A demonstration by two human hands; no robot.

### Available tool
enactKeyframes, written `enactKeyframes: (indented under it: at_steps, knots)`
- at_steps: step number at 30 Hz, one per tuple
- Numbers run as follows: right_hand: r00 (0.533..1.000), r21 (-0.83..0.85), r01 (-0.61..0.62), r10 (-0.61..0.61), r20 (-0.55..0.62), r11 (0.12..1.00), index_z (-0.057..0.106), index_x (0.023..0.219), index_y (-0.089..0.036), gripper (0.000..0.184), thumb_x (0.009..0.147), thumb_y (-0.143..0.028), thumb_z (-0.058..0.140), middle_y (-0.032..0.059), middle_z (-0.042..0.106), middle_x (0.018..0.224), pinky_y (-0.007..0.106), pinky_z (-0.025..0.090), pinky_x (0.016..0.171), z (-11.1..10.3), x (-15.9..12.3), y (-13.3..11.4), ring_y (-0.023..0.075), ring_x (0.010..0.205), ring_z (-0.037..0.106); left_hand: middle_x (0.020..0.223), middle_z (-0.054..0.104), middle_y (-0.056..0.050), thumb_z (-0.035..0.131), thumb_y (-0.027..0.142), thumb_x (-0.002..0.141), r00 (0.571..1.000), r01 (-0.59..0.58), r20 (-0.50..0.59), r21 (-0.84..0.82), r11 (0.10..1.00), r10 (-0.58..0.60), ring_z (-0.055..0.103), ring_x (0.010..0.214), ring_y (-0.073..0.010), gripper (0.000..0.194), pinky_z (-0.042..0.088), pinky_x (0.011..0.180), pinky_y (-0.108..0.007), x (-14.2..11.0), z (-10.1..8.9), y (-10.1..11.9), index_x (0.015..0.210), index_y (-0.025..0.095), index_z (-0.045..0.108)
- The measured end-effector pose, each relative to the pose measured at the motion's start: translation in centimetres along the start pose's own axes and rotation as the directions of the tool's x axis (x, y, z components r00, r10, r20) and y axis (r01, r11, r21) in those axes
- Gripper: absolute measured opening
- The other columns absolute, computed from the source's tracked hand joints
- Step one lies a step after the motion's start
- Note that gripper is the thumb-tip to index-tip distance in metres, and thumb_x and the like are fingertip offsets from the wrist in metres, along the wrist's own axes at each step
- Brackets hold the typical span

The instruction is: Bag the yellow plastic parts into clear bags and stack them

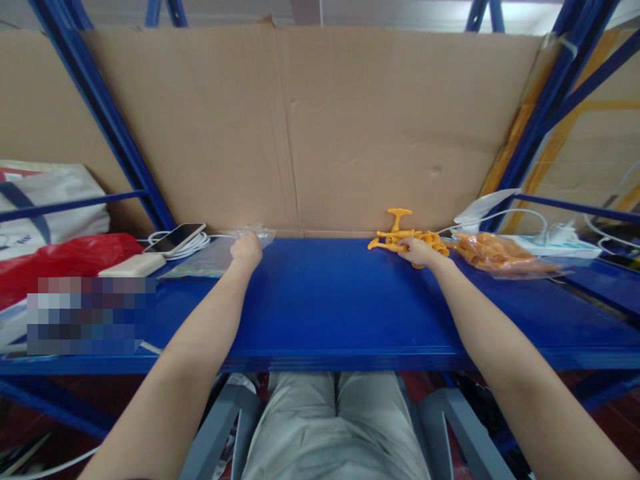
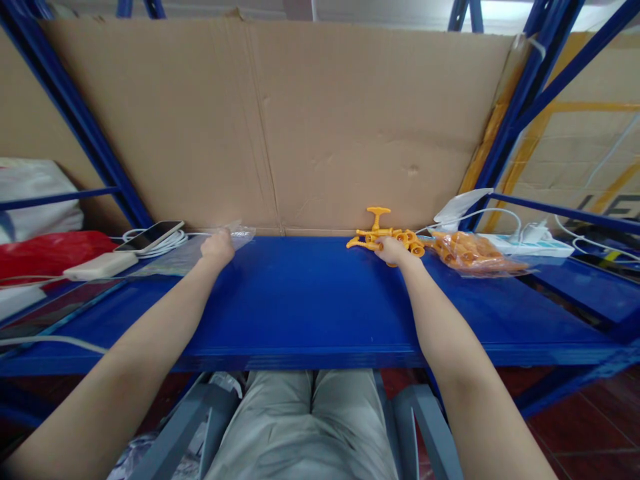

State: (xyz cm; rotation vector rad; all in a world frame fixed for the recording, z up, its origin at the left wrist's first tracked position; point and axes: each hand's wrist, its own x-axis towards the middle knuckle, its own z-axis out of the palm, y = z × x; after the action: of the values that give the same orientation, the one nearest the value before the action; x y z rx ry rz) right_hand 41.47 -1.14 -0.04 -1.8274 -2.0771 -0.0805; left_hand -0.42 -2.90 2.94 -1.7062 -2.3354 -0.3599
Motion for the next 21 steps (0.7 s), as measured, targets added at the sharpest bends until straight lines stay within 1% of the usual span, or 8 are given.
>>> enactKeyframes:
  at_steps: [4, 7, 9, 12, 15, 17, 19, 21]
  knots:
    - [1.0, -0.028, 0.0, 0.0, 0.017, 1.0, 0.07, 0.112, -0.016, 0.032, 0.082, -0.017, 0.059, 0.0108, 0.074, 0.099, 0.036, 0.054, 0.085, 0.1, 0.0, 0.1, 0.0264, 0.093, 0.07, 0.112, 0.068, -0.022, 0.036, 0.007, 0.088, 0.998, -0.033, -0.054, 0.063, 0.997, 0.036, 0.068, 0.104, -0.0269, 0.048, 0.054, 0.085, -0.037, -1.2, -1.0, 1.7, 0.134, 0.01, 0.048]
    - [0.999, -0.058, -0.019, 0.021, 0.033, 0.998, 0.069, 0.115, -0.014, 0.034, 0.083, -0.017, 0.059, 0.0118, 0.074, 0.101, 0.036, 0.054, 0.086, 0.0, -0.1, -0.2, 0.0264, 0.093, 0.07, 0.113, 0.068, -0.021, 0.036, 0.005, 0.087, 0.98, -0.182, -0.062, 0.099, 0.978, 0.189, 0.067, 0.105, -0.028, 0.055, 0.054, 0.086, -0.038, -2.2, -1.4, 3.1, 0.141, 0.011, 0.04]
    - [0.999, -0.065, -0.021, 0.023, 0.029, 0.998, 0.069, 0.115, -0.015, 0.034, 0.083, -0.016, 0.059, 0.0115, 0.074, 0.103, 0.036, 0.053, 0.087, -0.1, -0.2, -0.3, 0.0263, 0.095, 0.069, 0.117, 0.067, -0.02, 0.037, 0.002, 0.085, 0.942, -0.321, -0.06, 0.112, 0.94, 0.329, 0.065, 0.111, -0.0288, 0.06, 0.054, 0.088, -0.039, -2.9, -1.2, 4.1, 0.144, 0.014, 0.037]
    - [1.0, -0.062, -0.007, 0.008, 0.018, 0.998, 0.07, 0.112, -0.016, 0.031, 0.083, -0.015, 0.058, 0.0104, 0.074, 0.103, 0.035, 0.053, 0.088, -0.2, -0.2, -0.3, 0.0259, 0.096, 0.069, 0.129, 0.063, -0.013, 0.039, -0.002, 0.082, 0.822, -0.562, -0.059, 0.086, 0.823, 0.567, 0.058, 0.122, -0.0243, 0.065, 0.048, 0.1, -0.037, -3.7, -0.1, 5.6, 0.144, 0.02, 0.039]
    - [1.0, -0.103, -0.007, 0.007, -0.001, 0.995, 0.071, 0.106, -0.016, 0.027, 0.084, -0.017, 0.056, 0.0115, 0.073, 0.103, 0.034, 0.052, 0.088, -0.5, -0.3, -0.2, 0.026, 0.098, 0.068, 0.139, 0.057, -0.009, 0.038, -0.007, 0.078, 0.629, -0.777, -0.018, 0.013, 0.629, 0.777, 0.052, 0.13, -0.0184, 0.068, 0.034, 0.114, -0.038, -4.0, 1.6, 6.9, 0.14, 0.021, 0.045]
    - [0.998, -0.152, -0.039, 0.032, -0.05, 0.988, 0.071, 0.105, -0.013, 0.026, 0.084, -0.021, 0.058, 0.0147, 0.07, 0.108, 0.033, 0.05, 0.089, -0.7, -0.4, -0.3, 0.0266, 0.102, 0.066, 0.139, 0.058, -0.009, 0.037, -0.008, 0.076, 0.515, -0.856, 0.012, -0.045, 0.515, 0.857, 0.046, 0.135, -0.0174, 0.068, 0.027, 0.117, -0.042, -3.8, 2.7, 7.5, 0.136, 0.019, 0.05]
    - [0.99, -0.199, -0.1, 0.078, -0.114, 0.975, 0.069, 0.106, -0.011, 0.029, 0.082, -0.025, 0.059, 0.0179, 0.067, 0.113, 0.032, 0.048, 0.09, -1.1, -0.6, -0.5, 0.0276, 0.106, 0.063, 0.137, 0.059, -0.01, 0.037, -0.008, 0.075, 0.46, -0.883, 0.014, -0.101, 0.459, 0.888, 0.043, 0.137, -0.0172, 0.066, 0.025, 0.118, -0.046, -3.6, 3.4, 7.7, 0.133, 0.019, 0.054]
    - [0.981, -0.234, -0.152, 0.117, -0.156, 0.96, 0.068, 0.108, -0.01, 0.032, 0.082, -0.028, 0.059, 0.0201, 0.065, 0.114, 0.033, 0.048, 0.089, -1.4, -0.8, -0.8, 0.0291, 0.109, 0.061, 0.135, 0.06, -0.011, 0.036, -0.008, 0.074, 0.466, -0.876, 0.008, -0.136, 0.463, 0.885, 0.043, 0.137, -0.0175, 0.065, 0.025, 0.118, -0.048, -3.2, 3.7, 7.5, 0.129, 0.019, 0.058]
